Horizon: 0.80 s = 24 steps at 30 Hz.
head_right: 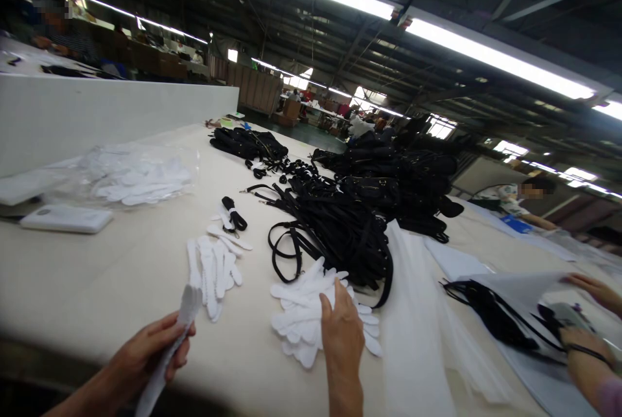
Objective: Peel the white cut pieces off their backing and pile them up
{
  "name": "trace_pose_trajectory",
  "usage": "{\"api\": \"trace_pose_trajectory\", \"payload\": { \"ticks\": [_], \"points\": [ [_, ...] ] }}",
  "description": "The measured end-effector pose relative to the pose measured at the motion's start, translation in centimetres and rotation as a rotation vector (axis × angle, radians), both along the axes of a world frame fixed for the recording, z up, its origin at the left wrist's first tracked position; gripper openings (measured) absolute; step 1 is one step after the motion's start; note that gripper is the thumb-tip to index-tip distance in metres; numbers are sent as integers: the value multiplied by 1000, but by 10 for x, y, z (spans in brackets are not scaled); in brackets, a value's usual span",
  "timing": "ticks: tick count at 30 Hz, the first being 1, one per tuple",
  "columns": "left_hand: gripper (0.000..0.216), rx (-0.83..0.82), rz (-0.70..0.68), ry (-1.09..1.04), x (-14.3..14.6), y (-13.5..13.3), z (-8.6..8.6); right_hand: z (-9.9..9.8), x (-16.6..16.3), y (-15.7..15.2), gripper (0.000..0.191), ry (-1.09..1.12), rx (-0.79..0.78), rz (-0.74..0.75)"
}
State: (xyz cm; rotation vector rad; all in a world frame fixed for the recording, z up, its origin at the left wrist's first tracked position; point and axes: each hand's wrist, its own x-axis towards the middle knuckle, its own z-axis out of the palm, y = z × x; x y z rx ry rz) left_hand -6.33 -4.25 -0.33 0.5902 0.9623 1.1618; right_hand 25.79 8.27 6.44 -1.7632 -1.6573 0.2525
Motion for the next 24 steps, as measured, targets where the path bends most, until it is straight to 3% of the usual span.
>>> {"api": "trace_pose_trajectory", "payload": {
  "ticks": [2, 5, 8, 12, 17, 20, 24],
  "points": [
    [44, 10, -49, 25, 4, 0, -4, 7, -31, -16, 47, 122, -13, 144],
    [43, 17, -114, 79, 9, -1, -4, 15, -90, -46, 33, 436, -305, 508],
    [44, 26, -148, 127, 10, -2, -2, 15, -133, -67, 23, 610, -437, 741],
    [47, -7, -120, 177, 8, -3, -2, 2, -153, -73, 17, 714, -426, 634],
    [50, -47, 6, 147, 2, 5, -2, -8, -148, -67, 19, 740, -375, 488],
    [38, -8, 131, -47, -4, 8, 4, -3, -125, -56, 26, 709, -280, 415],
    [27, 14, 98, -158, -11, 2, 14, 5, -54, -23, 34, 443, -135, 199]
  ]
}}
